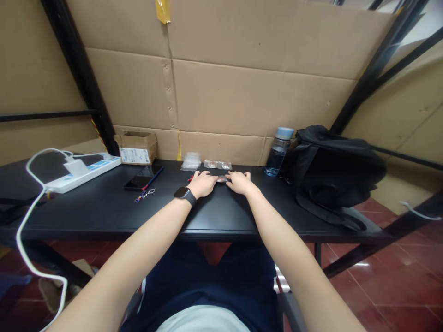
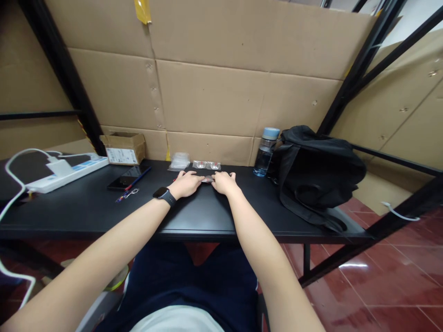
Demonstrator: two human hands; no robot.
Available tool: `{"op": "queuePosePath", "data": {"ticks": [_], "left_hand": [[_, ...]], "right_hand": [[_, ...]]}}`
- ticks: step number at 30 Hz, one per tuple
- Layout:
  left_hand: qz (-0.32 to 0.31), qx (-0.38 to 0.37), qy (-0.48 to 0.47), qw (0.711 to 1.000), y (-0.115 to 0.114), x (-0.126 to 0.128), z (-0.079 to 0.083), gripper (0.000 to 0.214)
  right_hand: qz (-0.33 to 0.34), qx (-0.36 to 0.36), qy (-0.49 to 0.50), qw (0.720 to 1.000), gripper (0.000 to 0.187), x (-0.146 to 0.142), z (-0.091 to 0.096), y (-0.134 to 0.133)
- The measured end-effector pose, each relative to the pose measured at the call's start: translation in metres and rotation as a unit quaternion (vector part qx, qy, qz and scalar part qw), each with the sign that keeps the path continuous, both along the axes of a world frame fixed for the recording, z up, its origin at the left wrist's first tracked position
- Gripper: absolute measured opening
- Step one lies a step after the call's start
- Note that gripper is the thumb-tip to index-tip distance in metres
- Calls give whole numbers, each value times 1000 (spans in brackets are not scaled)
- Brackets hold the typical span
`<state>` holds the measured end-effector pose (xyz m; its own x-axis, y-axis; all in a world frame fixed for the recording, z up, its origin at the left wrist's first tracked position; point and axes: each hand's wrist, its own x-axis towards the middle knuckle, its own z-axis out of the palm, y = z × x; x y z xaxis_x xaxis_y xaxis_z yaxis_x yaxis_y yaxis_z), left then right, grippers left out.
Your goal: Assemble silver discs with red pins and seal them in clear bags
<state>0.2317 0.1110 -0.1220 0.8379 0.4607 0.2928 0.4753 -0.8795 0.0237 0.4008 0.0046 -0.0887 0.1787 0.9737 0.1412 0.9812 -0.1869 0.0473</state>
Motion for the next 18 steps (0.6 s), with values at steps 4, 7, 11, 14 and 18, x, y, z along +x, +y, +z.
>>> {"op": "queuePosePath", "data": {"ticks": [4,7,11,14,18], "left_hand": [[6,-33,-13,999,4,-2,7,42],[17,-85,-23,996,6,-7,18,41],[18,-152,-49,987,10,-14,29,40],[7,-167,-89,982,11,-14,30,39],[32,-135,-135,981,11,-11,27,36]], "right_hand": [[17,34,35,999,32,-1,1,1],[12,38,103,994,30,0,3,2],[43,42,191,980,28,5,8,3],[58,70,208,974,31,8,9,4],[45,99,201,974,27,10,7,6]]}}
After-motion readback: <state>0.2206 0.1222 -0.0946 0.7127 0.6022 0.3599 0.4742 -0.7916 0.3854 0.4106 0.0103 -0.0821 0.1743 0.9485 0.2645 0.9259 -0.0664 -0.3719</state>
